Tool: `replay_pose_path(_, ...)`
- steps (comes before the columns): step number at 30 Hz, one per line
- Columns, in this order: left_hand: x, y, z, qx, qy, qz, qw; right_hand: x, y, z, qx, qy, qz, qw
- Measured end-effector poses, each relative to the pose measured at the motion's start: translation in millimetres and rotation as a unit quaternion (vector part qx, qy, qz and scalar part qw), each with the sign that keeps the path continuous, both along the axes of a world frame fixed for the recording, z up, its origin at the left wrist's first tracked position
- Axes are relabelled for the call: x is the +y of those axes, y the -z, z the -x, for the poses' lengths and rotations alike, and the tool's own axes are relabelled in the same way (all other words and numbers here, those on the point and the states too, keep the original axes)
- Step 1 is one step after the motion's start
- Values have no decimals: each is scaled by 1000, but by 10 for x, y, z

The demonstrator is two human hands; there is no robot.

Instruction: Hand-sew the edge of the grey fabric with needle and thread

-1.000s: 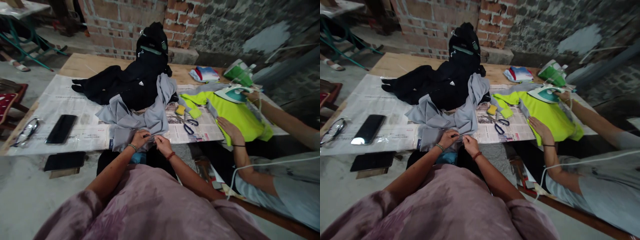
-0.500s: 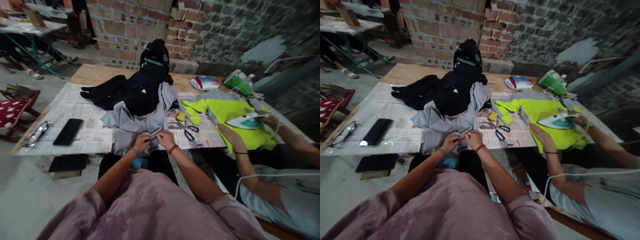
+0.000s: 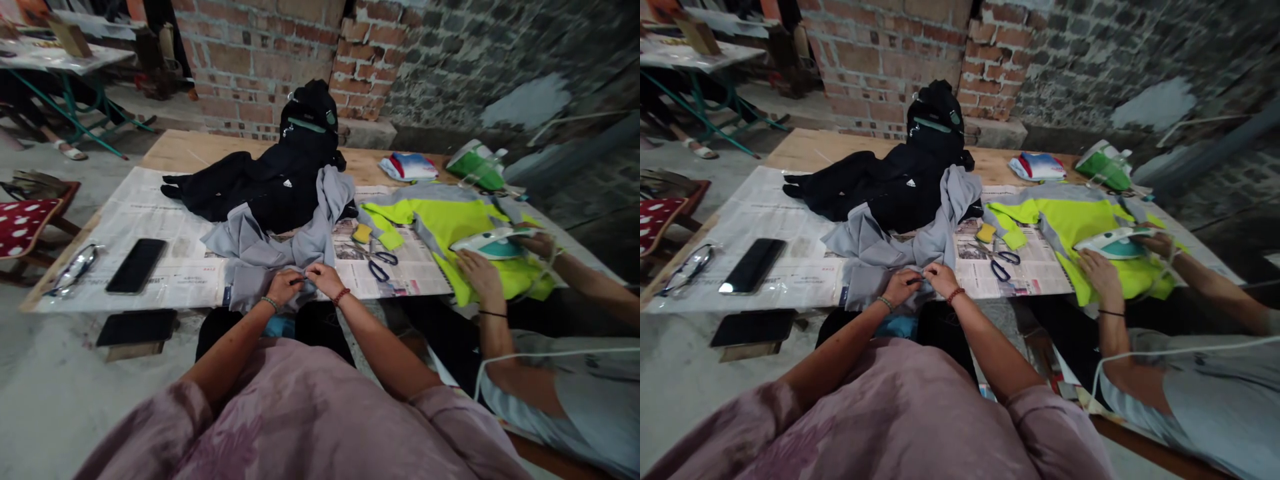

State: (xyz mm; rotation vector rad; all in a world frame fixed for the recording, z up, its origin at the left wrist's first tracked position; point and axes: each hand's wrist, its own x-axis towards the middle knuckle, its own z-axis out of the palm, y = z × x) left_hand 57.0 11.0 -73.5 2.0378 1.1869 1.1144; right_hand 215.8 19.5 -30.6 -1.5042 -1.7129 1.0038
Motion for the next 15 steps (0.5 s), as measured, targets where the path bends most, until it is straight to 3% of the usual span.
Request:
replay_pose_path(5, -15, -21, 6, 2, 12, -1, 1000, 6, 20, 42, 76, 38, 58, 995)
replay_pose_path(10, -4, -16, 2, -8, 21, 11, 1000, 70, -24, 69, 178, 99, 133, 970)
replay_pose_path(15, -10, -30, -3, -11, 21, 11, 1000, 58, -5, 97, 207, 144, 148, 956)
